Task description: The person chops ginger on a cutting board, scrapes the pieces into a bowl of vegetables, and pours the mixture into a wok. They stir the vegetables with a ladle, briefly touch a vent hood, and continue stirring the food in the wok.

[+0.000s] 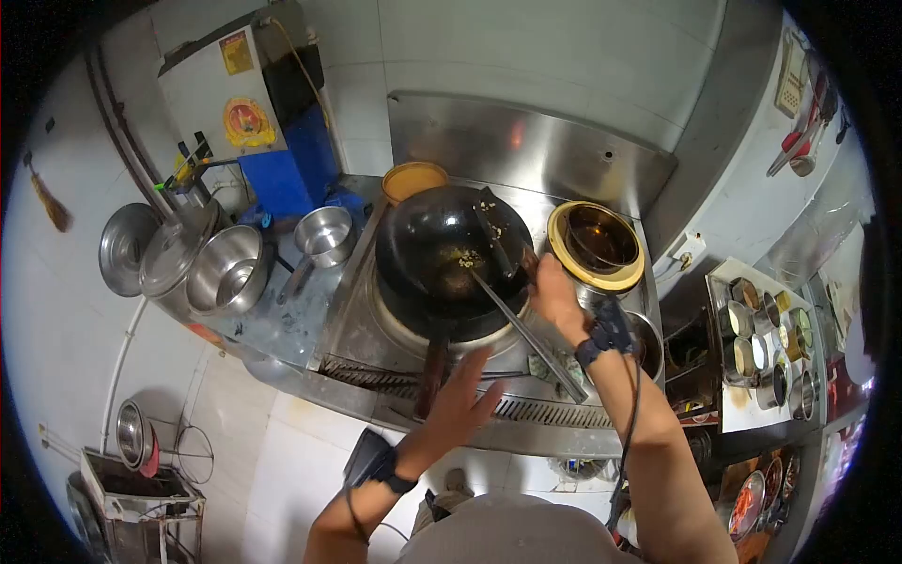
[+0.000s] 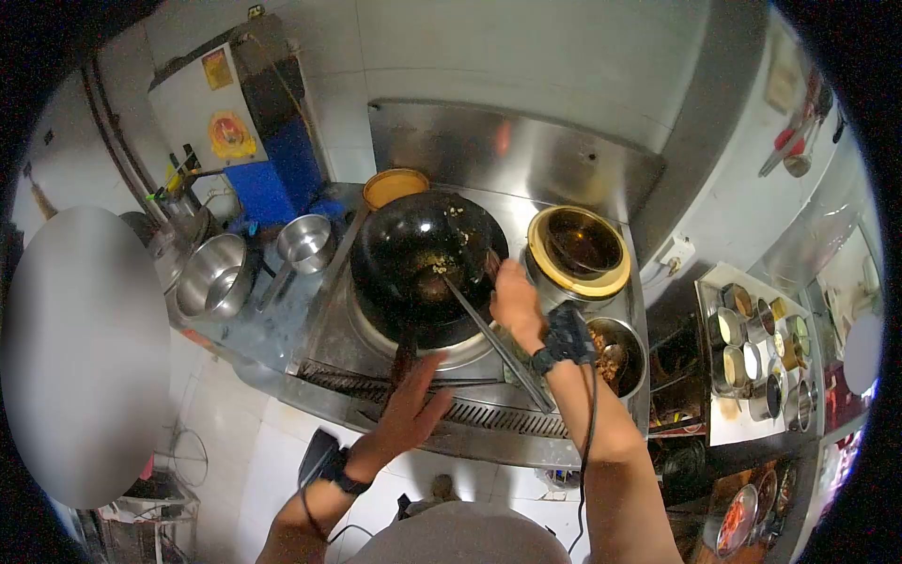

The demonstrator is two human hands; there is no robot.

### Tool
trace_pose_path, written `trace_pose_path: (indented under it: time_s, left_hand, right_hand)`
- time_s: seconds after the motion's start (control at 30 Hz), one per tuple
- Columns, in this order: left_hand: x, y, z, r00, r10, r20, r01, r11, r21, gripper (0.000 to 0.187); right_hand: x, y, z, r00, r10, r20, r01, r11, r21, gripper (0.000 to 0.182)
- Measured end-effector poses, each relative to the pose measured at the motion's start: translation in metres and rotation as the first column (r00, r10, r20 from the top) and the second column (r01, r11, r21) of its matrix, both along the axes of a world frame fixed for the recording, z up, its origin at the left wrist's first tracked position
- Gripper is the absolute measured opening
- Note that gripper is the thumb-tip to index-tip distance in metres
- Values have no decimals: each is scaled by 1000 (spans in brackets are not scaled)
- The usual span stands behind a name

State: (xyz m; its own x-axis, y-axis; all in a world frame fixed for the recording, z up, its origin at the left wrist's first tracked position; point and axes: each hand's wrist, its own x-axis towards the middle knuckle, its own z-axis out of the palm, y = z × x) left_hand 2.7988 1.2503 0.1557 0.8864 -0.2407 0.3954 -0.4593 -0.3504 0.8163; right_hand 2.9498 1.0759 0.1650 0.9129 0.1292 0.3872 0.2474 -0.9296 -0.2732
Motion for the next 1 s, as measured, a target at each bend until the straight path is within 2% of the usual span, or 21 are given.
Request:
trace_pose_path:
  time_s: [0.03,0.1,0.13,0.17,0.23,0.3,0.33,0.37,0.4,0.53,0.57,0.6,0.63,0.67,0.73,0.77,0.8,0.83,0.9,0.97,1.0]
  left_hand:
    - [20,-13,16,996,-28,88,27,1000,11,47]
    - [63,-40,35,969,-50,241,31,996,81,53]
    - [84,-50,36,952,-47,303,5,990,138,55]
    - [101,-54,39,950,-55,308,12,990,141,55]
    - [128,-64,40,995,-45,90,16,953,301,58]
    - [147,-62,29,957,-67,284,-80,876,476,59]
    - [149,-59,31,934,-119,338,-67,869,490,57]
    - [152,-60,33,928,-146,342,-49,864,502,57]
    - [158,-61,32,911,-133,390,-79,872,482,56]
    - [200,-55,23,911,-89,403,-95,905,415,41]
    - [220,-42,2,939,-170,300,55,932,359,38]
    - [235,-26,-5,937,-291,194,69,696,715,33]
    - [229,-27,-1,970,-214,113,41,606,794,33]
    - [207,-39,18,959,255,-122,-97,702,706,36]
    - [186,-60,59,986,160,-49,-37,492,870,46]
    - [236,-22,14,998,29,-57,12,798,602,40]
    - [221,-23,16,967,-29,255,-119,829,546,35]
    - [228,-19,5,950,-25,312,-162,814,558,37]
    - [190,-35,18,736,-74,673,-536,544,646,43]
    - [191,-28,5,920,63,386,-189,935,299,38]
    - [102,-86,60,831,-53,553,-120,955,272,24]
  right_hand:
    - [-4,-1,6,1000,-4,5,4,1000,0,24]
    - [-14,-6,18,955,99,-280,6,935,354,33]
    - [-16,-14,9,949,221,-227,-98,885,455,35]
    - [-26,-15,16,952,215,-220,-94,885,457,35]
    - [-49,-15,36,891,280,-357,-38,830,556,37]
    - [-59,-26,31,921,258,-291,-26,787,616,34]
    - [-73,-28,48,878,286,-383,68,719,692,31]
    - [-82,-30,57,825,325,-462,170,637,752,29]
    - [-86,-35,52,843,350,-408,160,561,812,24]
    - [-123,-63,64,813,338,-475,246,539,806,27]
    - [-130,-70,48,831,290,-476,278,525,805,27]
    - [-138,-84,20,935,215,-282,94,618,780,31]
    - [-159,-108,4,991,99,-90,-11,734,679,36]
    - [-189,-126,17,982,8,-190,119,750,650,38]
    - [-248,-168,24,949,-204,-240,316,616,722,39]
    - [-281,-195,13,926,-307,-221,361,546,756,38]
    - [-320,-220,15,848,-477,-233,473,481,739,37]
    - [-359,-241,17,762,-603,-237,553,413,724,36]
    - [-430,-286,-1,502,-835,-224,623,169,764,33]
    - [-512,-330,-16,272,-943,-190,485,-36,874,30]
    - [-549,-346,-19,176,-968,-181,412,-95,906,28]
